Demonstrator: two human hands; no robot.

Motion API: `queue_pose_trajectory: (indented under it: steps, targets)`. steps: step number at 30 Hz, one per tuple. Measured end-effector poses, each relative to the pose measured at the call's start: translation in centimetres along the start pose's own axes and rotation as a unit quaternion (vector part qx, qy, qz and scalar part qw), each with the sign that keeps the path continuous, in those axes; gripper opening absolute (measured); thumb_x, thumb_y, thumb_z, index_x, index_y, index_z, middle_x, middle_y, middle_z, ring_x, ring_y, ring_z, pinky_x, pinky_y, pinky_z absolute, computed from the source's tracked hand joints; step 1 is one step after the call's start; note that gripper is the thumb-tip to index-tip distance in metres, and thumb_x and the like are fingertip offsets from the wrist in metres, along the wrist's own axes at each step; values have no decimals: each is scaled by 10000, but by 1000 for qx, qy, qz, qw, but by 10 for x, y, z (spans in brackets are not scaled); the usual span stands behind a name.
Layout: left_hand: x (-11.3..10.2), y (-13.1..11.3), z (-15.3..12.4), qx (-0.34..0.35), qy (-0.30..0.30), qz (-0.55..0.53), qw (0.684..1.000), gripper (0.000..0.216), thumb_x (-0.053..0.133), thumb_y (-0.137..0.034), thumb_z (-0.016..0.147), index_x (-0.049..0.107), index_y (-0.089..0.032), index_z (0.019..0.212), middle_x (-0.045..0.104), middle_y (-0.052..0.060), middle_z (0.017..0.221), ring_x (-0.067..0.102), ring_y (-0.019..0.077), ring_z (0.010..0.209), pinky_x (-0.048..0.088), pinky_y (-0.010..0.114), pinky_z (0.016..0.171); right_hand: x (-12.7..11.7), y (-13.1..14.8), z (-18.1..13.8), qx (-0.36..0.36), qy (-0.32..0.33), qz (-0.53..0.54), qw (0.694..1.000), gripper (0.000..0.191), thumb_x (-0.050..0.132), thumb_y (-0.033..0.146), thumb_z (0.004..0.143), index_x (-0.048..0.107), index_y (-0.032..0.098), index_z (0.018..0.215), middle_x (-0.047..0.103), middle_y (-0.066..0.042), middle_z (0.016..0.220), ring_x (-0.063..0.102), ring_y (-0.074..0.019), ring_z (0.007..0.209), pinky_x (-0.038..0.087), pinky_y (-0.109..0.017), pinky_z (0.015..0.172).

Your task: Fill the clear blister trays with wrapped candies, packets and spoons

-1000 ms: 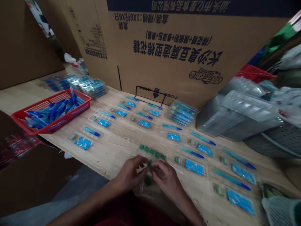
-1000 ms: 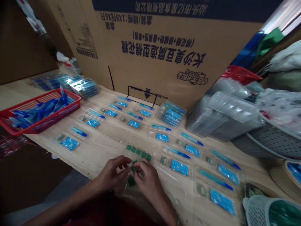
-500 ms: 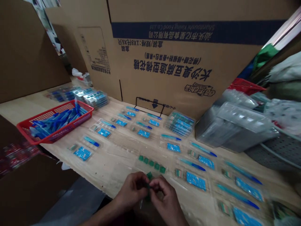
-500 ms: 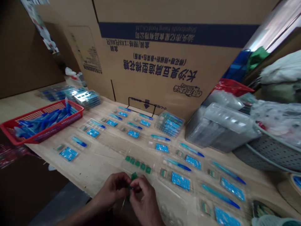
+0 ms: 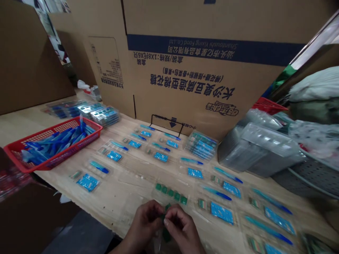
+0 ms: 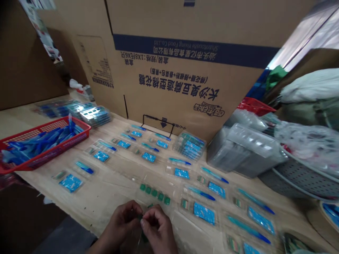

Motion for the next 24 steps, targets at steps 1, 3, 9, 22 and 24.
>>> queue_pose_trajectory:
  steps: [1,3,9,22,24]
  targets:
    - [-2,1,0,10,-2,5,1000,174,698,-246,631,563,-149,679,583,-23,584,502,87,517,375,181,501,1,-2,1,10,10,9,1000,270,623,450,781,599,180,787,548,-14,755,520,-142,687,422,-240,616]
    - [-5,1,-2,41,-4,32,999,175,679,-280,682,562,-149,678,605,-6,608,528,99,541,393,188,521,4,-3,3,35,27,29,999,292,627,455,782,606,188,898,586,-33,821,545,-158,737,439,-261,660]
    - [-13,-25,-11,175,-25,190,966,117,570,-232,795,585,-164,702,597,2,629,536,106,571,409,196,550,11,12,11,40,62,40,996,277,653,432,749,606,177,848,610,-42,812,571,-183,782,449,-293,710]
    - [-98,-57,23,216,10,570,793,278,627,-395,747,605,-214,957,600,74,1080,518,257,1006,262,499,995,37,32,111,-184,61,-399,896,175,541,17,739,558,190,752,607,-20,786,581,-161,755,442,-256,684]
    - [-95,-54,23,204,9,585,785,288,644,-358,725,597,-218,972,596,72,1094,512,262,1023,223,512,1009,42,28,120,-191,77,-459,864,183,547,9,752,563,191,749,619,-26,789,583,-167,753,445,-258,681]
Point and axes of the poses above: each hand's wrist, its own z-axis towards the middle knuckle, its own x-axis out of the palm, y = z × x, the point moved 3 cm from there along z, towards the middle knuckle
